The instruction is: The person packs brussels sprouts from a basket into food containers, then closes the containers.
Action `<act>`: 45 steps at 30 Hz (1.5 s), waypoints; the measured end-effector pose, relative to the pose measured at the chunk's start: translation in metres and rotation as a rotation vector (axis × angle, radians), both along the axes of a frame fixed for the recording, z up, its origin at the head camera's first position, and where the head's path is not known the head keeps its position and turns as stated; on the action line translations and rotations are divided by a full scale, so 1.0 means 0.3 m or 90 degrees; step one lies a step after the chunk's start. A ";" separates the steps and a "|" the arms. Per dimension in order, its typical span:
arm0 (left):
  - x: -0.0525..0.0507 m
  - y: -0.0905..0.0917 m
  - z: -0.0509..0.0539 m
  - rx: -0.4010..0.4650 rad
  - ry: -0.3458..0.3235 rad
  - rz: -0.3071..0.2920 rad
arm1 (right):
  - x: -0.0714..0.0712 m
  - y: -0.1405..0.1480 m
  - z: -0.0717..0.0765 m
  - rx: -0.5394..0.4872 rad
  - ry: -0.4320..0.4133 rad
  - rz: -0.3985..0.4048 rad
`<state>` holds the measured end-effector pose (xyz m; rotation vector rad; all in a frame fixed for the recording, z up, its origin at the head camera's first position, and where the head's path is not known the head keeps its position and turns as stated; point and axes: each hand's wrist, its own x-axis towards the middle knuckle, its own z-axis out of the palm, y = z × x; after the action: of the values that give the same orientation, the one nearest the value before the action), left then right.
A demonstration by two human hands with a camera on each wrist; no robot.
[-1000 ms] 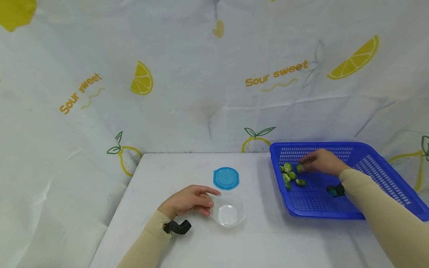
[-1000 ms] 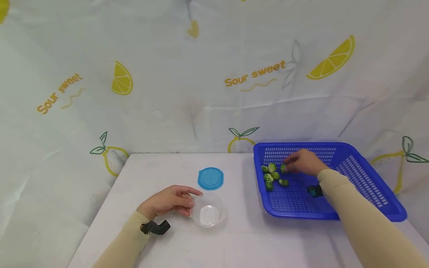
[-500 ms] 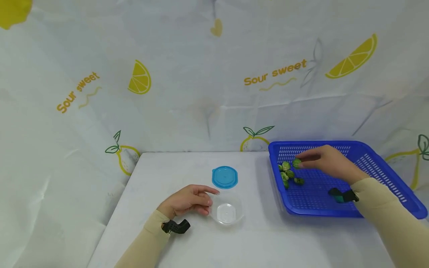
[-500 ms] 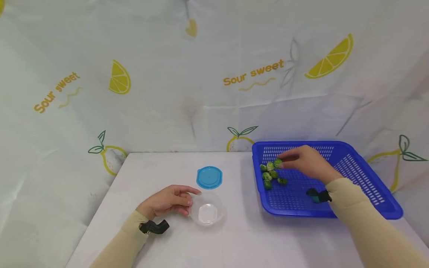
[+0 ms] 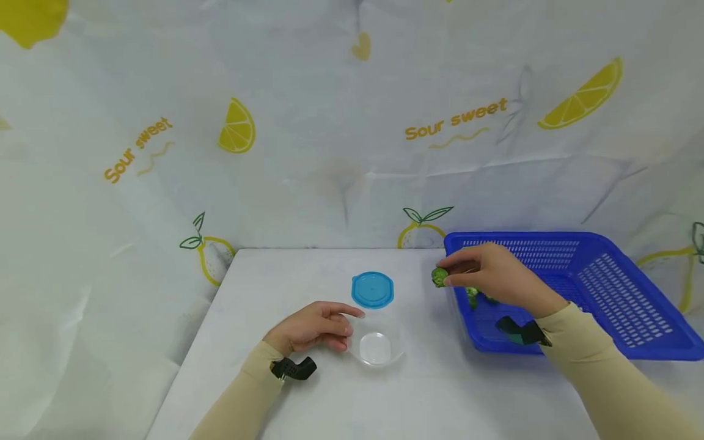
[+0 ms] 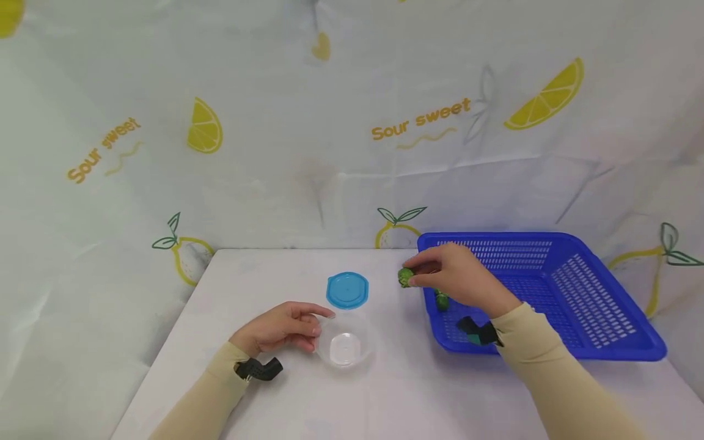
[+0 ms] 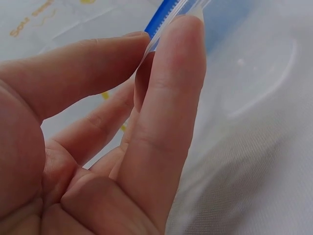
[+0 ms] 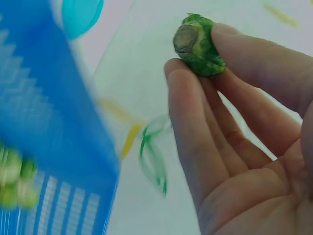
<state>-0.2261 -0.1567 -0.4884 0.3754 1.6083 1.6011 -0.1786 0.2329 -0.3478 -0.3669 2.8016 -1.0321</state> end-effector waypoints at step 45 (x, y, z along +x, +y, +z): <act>-0.016 -0.009 -0.012 0.036 -0.016 -0.017 | 0.033 -0.517 -0.285 0.084 0.077 0.179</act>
<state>-0.2308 -0.1594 -0.4921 0.4042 1.5355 1.6279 -0.1687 0.0779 -0.4332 -0.8043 2.7930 -0.7837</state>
